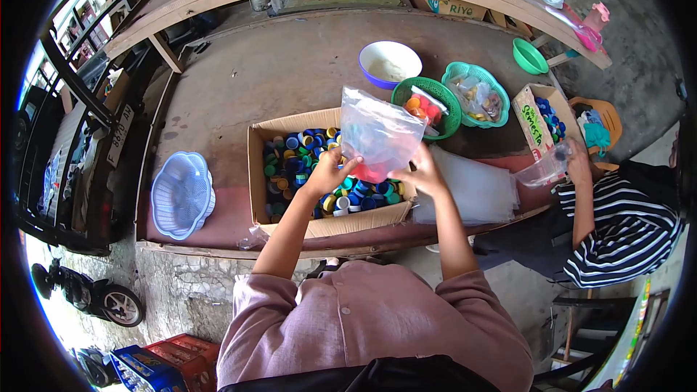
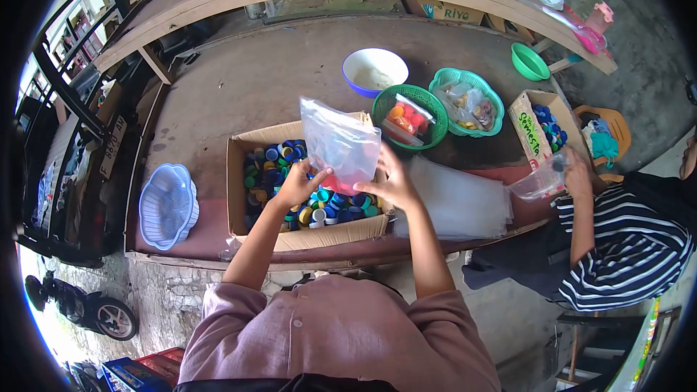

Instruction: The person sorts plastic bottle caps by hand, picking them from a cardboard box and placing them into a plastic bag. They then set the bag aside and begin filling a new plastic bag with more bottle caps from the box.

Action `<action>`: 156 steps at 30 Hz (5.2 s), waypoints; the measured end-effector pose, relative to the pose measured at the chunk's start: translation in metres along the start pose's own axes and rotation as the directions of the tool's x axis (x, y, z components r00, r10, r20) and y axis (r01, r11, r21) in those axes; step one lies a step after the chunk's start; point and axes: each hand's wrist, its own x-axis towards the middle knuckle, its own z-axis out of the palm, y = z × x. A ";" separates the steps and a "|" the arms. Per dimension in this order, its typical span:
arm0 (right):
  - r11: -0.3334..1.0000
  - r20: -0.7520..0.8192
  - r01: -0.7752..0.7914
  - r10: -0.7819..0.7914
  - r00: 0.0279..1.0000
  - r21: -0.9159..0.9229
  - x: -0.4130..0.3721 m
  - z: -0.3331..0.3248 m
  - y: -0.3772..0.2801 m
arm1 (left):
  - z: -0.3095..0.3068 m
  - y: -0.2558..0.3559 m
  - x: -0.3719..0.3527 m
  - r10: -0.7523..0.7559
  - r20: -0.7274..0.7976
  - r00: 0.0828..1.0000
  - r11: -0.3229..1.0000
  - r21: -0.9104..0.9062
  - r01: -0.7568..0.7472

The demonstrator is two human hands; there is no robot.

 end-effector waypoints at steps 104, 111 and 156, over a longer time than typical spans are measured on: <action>0.924 -0.388 -0.212 0.330 0.861 0.317 0.022 0.097 0.059 | -0.007 -0.044 -0.023 -0.285 -0.155 0.946 0.749 -0.652 0.119; 0.999 -0.526 -0.035 0.015 0.850 -0.028 0.025 0.086 0.068 | -0.003 -0.055 -0.019 -0.280 -0.307 0.909 0.828 -0.557 0.067; 1.000 -0.244 -0.004 0.007 0.970 0.015 0.028 0.072 0.034 | -0.034 -0.043 -0.050 -0.088 -0.179 0.980 0.994 -0.079 0.075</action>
